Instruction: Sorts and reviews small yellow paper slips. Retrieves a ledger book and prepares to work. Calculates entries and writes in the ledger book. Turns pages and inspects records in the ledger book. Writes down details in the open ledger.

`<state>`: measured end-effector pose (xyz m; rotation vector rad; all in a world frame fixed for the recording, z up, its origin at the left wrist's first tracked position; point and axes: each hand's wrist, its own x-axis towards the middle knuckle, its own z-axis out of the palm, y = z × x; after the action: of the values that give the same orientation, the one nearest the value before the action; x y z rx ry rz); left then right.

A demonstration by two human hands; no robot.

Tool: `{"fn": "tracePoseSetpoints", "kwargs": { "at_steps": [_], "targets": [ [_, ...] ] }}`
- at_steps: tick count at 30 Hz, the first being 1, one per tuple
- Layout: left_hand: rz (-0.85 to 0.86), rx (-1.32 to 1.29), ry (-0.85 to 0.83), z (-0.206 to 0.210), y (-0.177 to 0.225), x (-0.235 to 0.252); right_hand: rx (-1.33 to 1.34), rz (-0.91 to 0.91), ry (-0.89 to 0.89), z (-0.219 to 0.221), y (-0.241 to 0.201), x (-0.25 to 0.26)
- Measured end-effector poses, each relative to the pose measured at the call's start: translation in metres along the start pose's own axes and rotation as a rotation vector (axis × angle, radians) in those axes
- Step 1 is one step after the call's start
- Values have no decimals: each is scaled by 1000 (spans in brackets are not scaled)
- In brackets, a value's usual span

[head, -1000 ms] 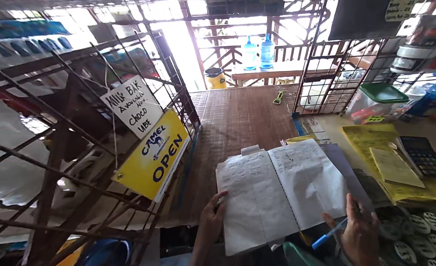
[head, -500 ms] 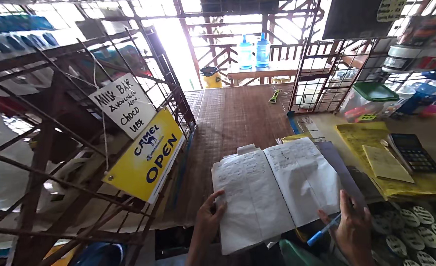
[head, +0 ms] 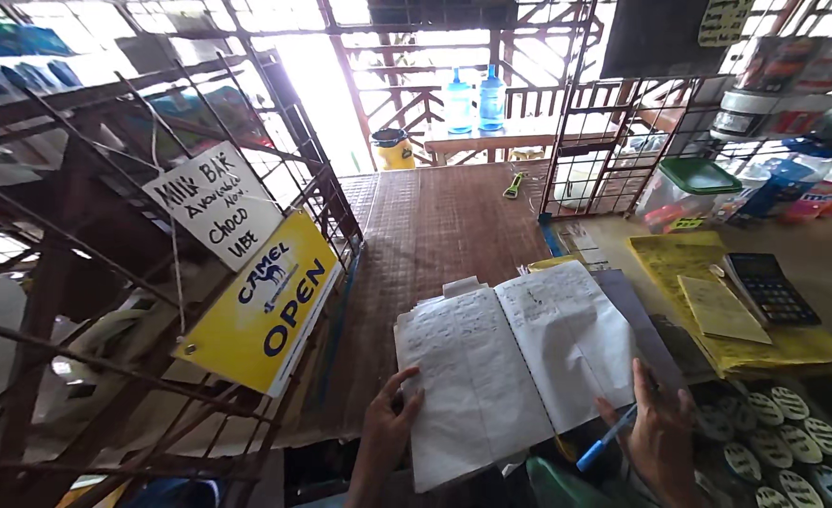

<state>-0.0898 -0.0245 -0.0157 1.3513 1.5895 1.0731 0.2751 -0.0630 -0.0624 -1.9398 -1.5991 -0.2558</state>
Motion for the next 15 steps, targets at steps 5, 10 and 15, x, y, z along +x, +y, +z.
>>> {"fn": "tracePoseSetpoints", "kwargs": {
  "at_steps": [5,10,15],
  "targets": [
    [1,4,1,0,0,0,0,-9,17,2,1,0],
    [7,26,6,0,1,-1,17,-2,5,1,0,-1],
    [5,33,9,-1,2,-1,23,0,-6,-1,-1,0]
  ]
}}
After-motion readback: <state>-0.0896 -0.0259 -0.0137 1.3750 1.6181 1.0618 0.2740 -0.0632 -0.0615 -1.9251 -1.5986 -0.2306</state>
